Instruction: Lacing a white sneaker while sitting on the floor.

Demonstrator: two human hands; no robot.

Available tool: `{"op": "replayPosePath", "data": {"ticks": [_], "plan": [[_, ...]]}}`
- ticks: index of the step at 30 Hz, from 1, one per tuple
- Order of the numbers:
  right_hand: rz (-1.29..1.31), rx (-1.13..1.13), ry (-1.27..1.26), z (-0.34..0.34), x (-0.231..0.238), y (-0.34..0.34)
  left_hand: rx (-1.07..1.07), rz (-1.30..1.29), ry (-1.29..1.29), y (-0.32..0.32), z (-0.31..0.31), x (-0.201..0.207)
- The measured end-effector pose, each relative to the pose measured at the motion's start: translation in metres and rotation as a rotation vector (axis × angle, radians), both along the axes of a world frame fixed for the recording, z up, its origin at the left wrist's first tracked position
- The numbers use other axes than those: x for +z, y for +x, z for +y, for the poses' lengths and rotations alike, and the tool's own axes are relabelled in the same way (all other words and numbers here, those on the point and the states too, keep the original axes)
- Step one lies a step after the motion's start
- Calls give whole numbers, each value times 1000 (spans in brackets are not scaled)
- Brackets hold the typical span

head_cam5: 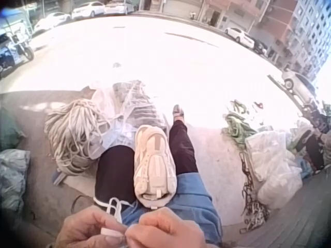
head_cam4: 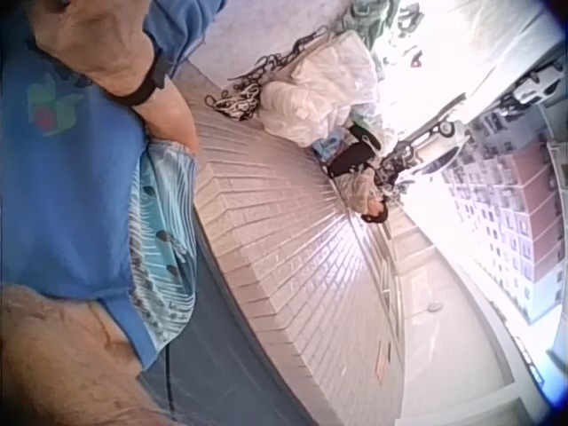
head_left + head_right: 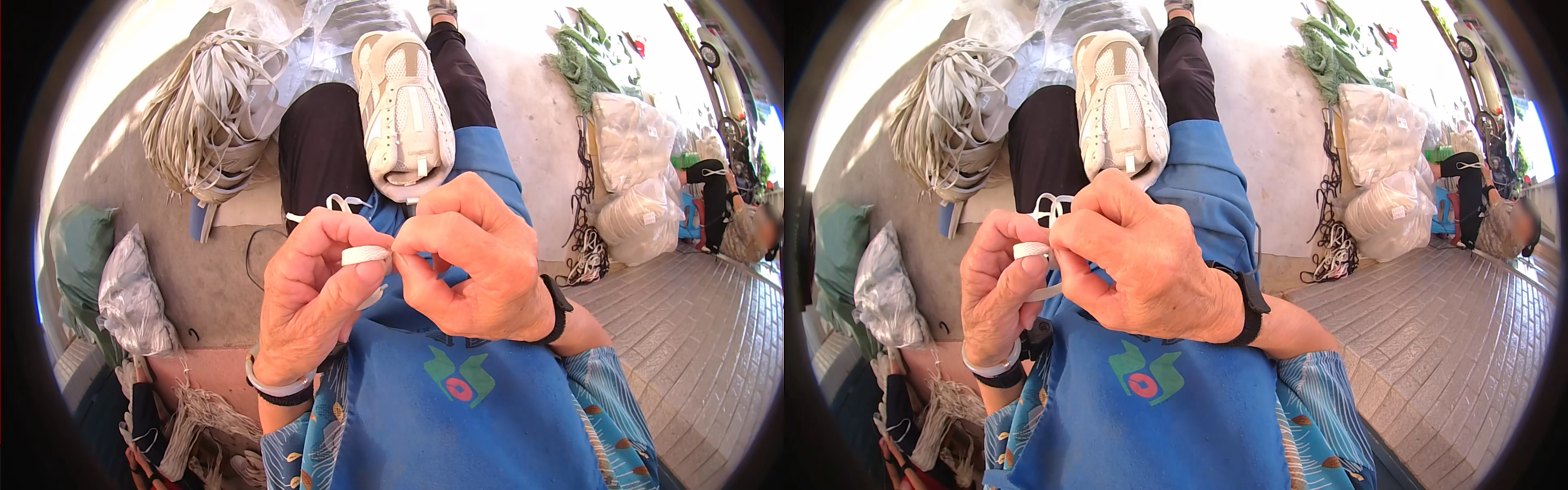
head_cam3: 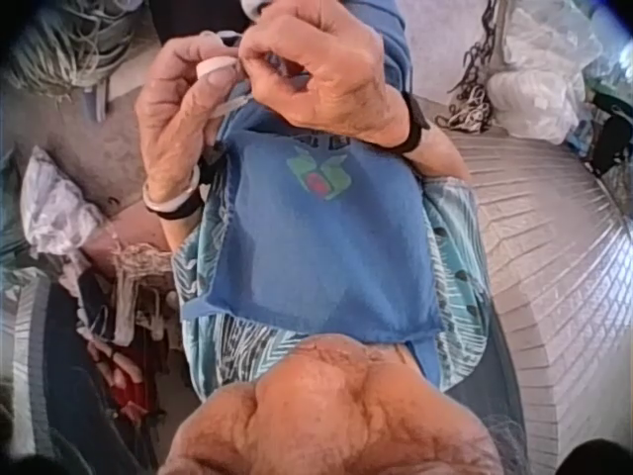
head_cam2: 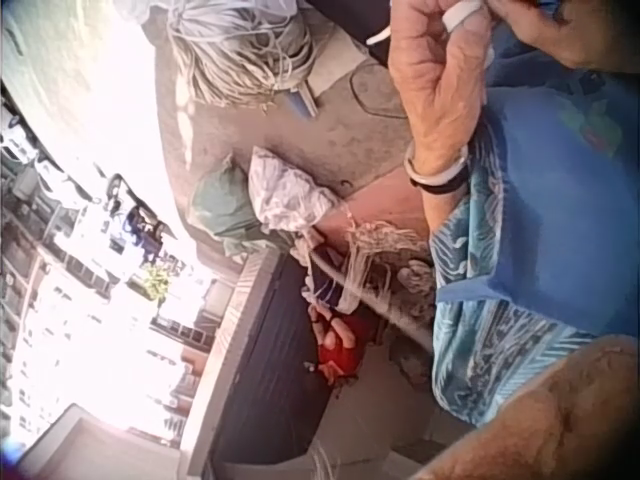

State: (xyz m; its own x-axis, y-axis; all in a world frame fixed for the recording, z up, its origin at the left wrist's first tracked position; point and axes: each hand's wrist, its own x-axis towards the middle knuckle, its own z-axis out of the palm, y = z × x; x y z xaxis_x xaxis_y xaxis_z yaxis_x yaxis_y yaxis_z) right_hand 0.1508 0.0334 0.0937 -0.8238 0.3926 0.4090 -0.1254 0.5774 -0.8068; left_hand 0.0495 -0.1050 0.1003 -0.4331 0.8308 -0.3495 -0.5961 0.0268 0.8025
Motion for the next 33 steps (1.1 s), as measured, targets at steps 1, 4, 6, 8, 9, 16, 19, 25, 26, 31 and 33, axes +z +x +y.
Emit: {"op": "replayPosePath", "data": {"ticks": [1, 4, 6, 8, 9, 16, 19, 25, 26, 31, 33], "plan": [[0, 0, 0, 0, 0, 0, -5, 18, -15, 0, 0, -1], [-5, 12, 4, -1, 2, 0, -14, 15, -19, 1, -1, -3], [-21, 38, -86, -1, 2, -1, -20, -7, -7, 0, -1, -3], [-60, 61, -153, 0, 6, 0, -4, -67, -20, -1, -1, -4], [-96, 87, -223, 0, 7, 1, -3, -67, -21, -2, -1, -4], [-179, 100, -400, 4, 6, 1, 50, -91, 72, 1, 0, 0], [-209, 115, -432, 6, 7, 1, 78, 15, 106, 3, 0, -1], [-228, 125, -432, 3, 6, 1, 38, 9, 17, -4, -7, -4], [-216, 123, -457, 4, 5, 1, 2, -9, -3, -6, -8, -5], [-223, 119, -581, 3, 6, -1, 60, 53, -24, -1, -3, -1], [-244, 128, -431, 4, 9, -1, 99, 82, -12, 1, -1, 2]]}}
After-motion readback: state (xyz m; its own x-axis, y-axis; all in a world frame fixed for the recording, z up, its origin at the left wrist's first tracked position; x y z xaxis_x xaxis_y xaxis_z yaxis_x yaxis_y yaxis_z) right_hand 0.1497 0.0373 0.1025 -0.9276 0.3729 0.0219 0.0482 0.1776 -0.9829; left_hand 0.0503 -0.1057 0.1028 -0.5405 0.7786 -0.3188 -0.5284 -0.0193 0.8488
